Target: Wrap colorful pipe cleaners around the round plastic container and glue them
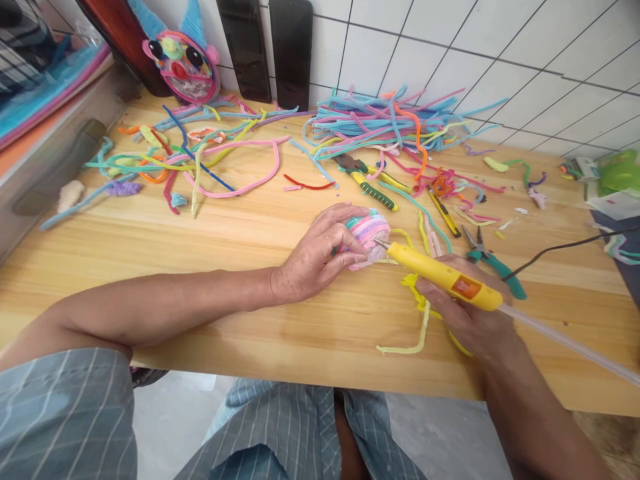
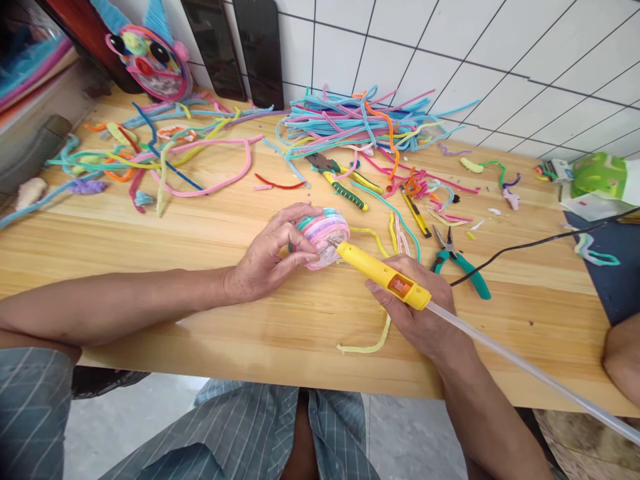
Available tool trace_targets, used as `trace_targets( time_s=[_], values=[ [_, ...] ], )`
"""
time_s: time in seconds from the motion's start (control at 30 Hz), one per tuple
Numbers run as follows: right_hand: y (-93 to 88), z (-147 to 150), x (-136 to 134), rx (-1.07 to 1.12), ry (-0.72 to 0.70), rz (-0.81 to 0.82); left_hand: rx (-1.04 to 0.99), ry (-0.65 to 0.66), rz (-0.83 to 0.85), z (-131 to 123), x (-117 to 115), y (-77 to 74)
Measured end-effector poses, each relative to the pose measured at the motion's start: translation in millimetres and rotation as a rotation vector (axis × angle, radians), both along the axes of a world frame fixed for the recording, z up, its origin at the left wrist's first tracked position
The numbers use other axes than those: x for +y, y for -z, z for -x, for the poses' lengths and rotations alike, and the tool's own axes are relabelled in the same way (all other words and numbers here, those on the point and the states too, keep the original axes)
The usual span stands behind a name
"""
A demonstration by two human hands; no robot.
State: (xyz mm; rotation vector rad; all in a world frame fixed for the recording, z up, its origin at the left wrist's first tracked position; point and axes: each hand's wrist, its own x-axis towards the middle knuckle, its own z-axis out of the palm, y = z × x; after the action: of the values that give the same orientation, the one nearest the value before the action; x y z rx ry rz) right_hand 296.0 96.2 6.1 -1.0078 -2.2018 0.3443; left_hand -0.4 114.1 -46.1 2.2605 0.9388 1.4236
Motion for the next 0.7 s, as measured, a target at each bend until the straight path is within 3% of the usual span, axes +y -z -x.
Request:
trace_targets(
  time_s=[0.33,0.57,0.7],
  values=[
    [1.7,1.8,2.9,-0.019,0.01,0.011,-0.012,0.029,0.05,-0.6,0.5,1.6],
    [3.6,-6.5,1.5,0.05,0.022,0.154,-0.015,0.039,0.063,-0.1,0.5,2.1],
    [3.3,-7.9,2.0,0.054,0.017,0.157,-0.028,0.035,0.036,0.5,0.3,2.1]
  ],
)
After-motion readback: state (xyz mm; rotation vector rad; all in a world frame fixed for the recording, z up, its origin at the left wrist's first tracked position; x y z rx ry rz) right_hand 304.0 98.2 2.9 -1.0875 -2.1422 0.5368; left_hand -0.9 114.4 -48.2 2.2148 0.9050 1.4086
